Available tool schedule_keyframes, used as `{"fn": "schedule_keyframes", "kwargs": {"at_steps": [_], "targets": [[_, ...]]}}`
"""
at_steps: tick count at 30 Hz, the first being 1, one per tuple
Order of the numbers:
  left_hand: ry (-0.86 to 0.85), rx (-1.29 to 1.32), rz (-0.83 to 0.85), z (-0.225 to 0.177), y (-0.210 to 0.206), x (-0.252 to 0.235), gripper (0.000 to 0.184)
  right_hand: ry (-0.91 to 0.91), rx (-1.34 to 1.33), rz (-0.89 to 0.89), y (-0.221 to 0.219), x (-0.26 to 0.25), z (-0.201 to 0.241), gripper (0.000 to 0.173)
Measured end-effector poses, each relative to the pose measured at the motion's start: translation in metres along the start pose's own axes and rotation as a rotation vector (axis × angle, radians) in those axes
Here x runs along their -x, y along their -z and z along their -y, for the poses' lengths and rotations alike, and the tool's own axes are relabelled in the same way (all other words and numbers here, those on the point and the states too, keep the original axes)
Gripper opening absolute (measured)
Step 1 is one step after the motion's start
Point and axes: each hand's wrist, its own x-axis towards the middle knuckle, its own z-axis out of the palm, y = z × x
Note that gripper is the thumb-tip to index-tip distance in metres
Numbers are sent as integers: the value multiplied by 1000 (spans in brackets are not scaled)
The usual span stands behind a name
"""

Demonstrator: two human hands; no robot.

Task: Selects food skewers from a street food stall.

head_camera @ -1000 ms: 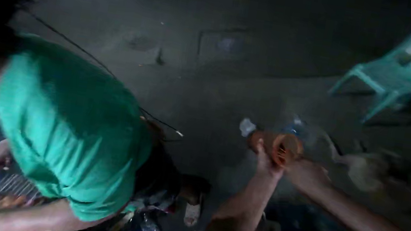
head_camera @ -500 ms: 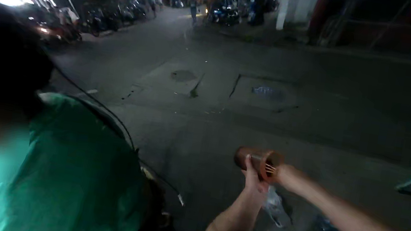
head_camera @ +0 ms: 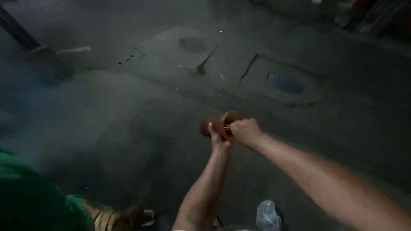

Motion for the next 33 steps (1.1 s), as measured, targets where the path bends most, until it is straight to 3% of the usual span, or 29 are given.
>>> {"fn": "schedule_keyframes", "kwargs": {"at_steps": [3, 6, 7, 11, 13, 15, 19, 21, 23, 25, 26, 28, 31, 33], "targets": [[-24, 65, 36, -40, -10, -76, 67, -72, -27, 121, 32, -78, 16, 25], [-73, 77, 10, -84, -29, -133, 67, -117, -481, 276, 85, -143, 35, 33], [-85, 92, -13, -100, -35, -148, 68, -84, -521, 294, 99, -162, 42, 34], [-167, 183, -85, -171, -62, -215, 66, 119, 106, 167, 109, -265, 69, 24], [-207, 208, -119, -207, -70, -250, 68, 213, 257, 90, 116, -316, 88, 20], [-263, 230, -142, -241, -72, -287, 66, 221, 212, 145, 131, -366, 109, 21], [-382, 248, -170, -327, -84, -351, 62, 296, -203, 369, 185, -468, 155, 34], [-447, 265, -144, -373, -79, -369, 68, 415, 42, 334, 208, -495, 192, 32], [-546, 311, -142, -419, -73, -390, 64, 563, 313, 169, 206, -530, 232, 23], [-631, 352, -133, -470, -63, -409, 62, 708, 342, 34, 204, -569, 276, 18], [-655, 366, -148, -499, -58, -418, 62, 709, 349, 42, 204, -590, 301, 18], [-684, 369, -196, -556, -42, -433, 65, 573, 309, 233, 202, -643, 362, 24], [-740, 362, -184, -646, -9, -449, 65, 515, 63, 403, 170, -764, 443, 36], [-758, 411, -192, -709, 2, -451, 61, 609, 223, 361, 198, -768, 503, 34]]}}
